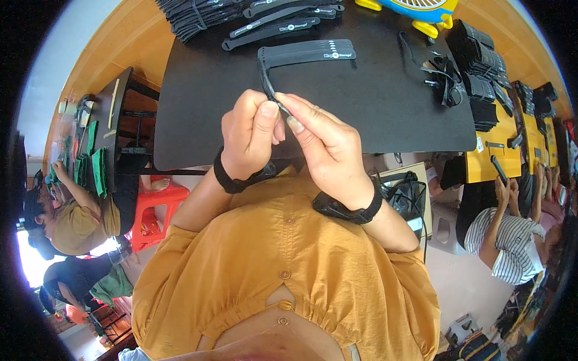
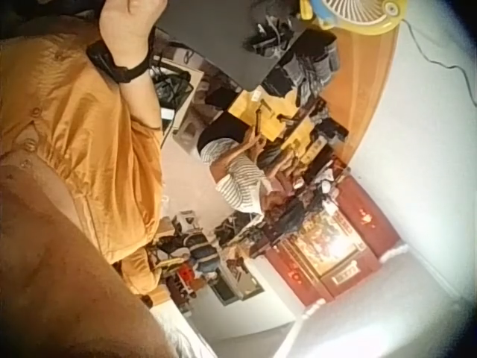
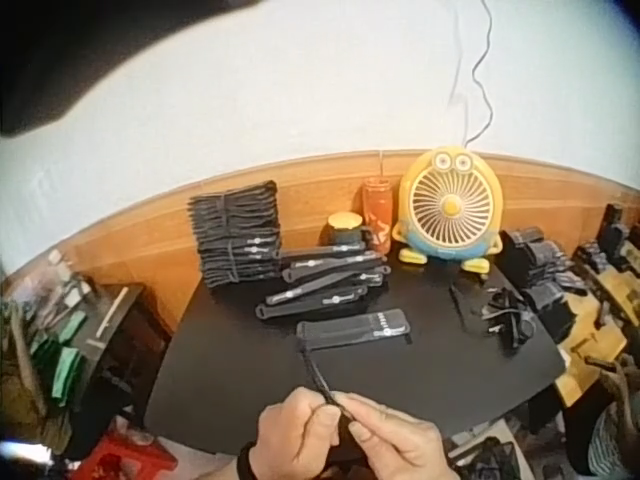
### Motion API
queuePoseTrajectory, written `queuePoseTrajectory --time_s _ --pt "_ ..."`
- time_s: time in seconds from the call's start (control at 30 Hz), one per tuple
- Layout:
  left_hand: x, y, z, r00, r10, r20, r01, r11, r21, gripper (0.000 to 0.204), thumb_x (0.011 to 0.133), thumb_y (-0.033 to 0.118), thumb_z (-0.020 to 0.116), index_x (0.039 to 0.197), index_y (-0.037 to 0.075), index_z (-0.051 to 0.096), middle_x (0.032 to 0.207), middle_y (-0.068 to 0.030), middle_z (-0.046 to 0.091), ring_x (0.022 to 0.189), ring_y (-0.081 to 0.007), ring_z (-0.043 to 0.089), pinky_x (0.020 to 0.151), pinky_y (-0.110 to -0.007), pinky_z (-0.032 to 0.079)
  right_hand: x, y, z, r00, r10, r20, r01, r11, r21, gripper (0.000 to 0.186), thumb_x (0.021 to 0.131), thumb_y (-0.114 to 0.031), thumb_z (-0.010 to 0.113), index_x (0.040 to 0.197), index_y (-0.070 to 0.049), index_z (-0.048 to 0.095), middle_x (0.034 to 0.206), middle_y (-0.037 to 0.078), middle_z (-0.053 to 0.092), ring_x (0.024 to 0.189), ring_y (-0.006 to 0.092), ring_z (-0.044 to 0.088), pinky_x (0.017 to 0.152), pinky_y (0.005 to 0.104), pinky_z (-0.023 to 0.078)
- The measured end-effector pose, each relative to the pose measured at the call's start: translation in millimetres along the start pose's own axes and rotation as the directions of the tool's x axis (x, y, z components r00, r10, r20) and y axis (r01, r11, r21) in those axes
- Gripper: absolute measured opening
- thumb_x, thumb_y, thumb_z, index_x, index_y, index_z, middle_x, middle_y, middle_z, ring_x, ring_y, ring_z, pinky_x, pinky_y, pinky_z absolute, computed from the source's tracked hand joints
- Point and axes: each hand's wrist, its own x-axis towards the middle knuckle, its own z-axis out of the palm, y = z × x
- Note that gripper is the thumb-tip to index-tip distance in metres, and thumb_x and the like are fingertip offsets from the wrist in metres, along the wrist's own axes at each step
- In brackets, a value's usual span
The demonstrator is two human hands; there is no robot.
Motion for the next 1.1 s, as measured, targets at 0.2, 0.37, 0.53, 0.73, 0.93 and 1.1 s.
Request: queuePoseTrajectory --time_s 0.2,0.37,0.53,0.73,0.93,1.1 --pt "-3 1 6 0.991 -0.104 -0.081 0.107 0.994 0.033 0.018 0.101 0.015 0.051 0.088 0.003 0.051 0.06 -0.0053 0.056 0.05 -0.0115 0.055 0.047 -0.026 0.043 3 11 6 0.983 -0.183 -0.011 0.181 0.978 -0.104 0.032 0.096 -0.001 0.055 0.127 -0.004 0.062 0.124 0.017 0.064 0.112 0.027 0.065 0.091 0.0305 0.051" --pt "-9 -3 9 0.989 -0.098 -0.112 0.088 0.992 -0.089 0.022 0.104 0.016 0.044 0.087 0.002 0.048 0.059 -0.0023 0.055 0.049 -0.006 0.051 0.045 -0.022 0.04 -1 5 8 0.993 -0.12 0.004 0.12 0.988 -0.093 0.031 0.096 0.0 0.055 0.126 -0.003 0.063 0.123 0.017 0.065 0.108 0.0265 0.066 0.088 0.03 0.052" --pt "-9 -7 9 0.988 -0.034 -0.152 0.013 0.99 -0.139 0.018 0.101 0.011 0.051 0.085 0.002 0.051 0.055 -0.0022 0.053 0.046 -0.0097 0.053 0.045 -0.025 0.042 -2 9 11 0.999 -0.052 -0.016 0.052 0.998 0.038 0.03 0.097 -0.003 0.056 0.127 -0.003 0.062 0.118 0.014 0.066 0.097 0.018 0.066 0.082 0.0275 0.053" --pt "-10 -8 13 0.979 -0.115 -0.17 0.04 0.92 -0.389 0.023 0.104 0.015 0.044 0.086 0.001 0.048 0.058 -0.0006 0.049 0.047 -0.0078 0.05 0.044 -0.024 0.04 -1 2 10 0.968 0.245 0.05 -0.248 0.909 0.335 0.032 0.1 -0.01 0.055 0.131 -0.005 0.059 0.088 0.003 0.065 0.056 0.0047 0.053 0.048 0.0177 0.042" --pt "-12 -14 14 0.974 -0.173 -0.144 0.068 0.837 -0.543 0.026 0.105 0.02 0.04 0.088 0.001 0.046 0.06 0.0 0.046 0.049 -0.0076 0.05 0.044 -0.024 0.04 6 1 15 0.932 0.352 0.082 -0.339 0.773 0.536 0.033 0.101 -0.015 0.054 0.132 -0.006 0.058 0.075 0.001 0.062 0.047 0.002 0.045 0.041 0.0161 0.033" --pt "-3 -7 15 0.97 -0.192 -0.147 0.11 0.893 -0.437 0.026 0.106 0.021 0.04 0.088 0.003 0.046 0.062 -0.0005 0.048 0.05 -0.007 0.049 0.044 -0.023 0.04 11 6 17 0.968 0.243 0.061 -0.231 0.775 0.588 0.028 0.1 -0.011 0.055 0.127 -0.003 0.06 0.087 0.004 0.063 0.058 0.0054 0.053 0.049 0.0181 0.042"
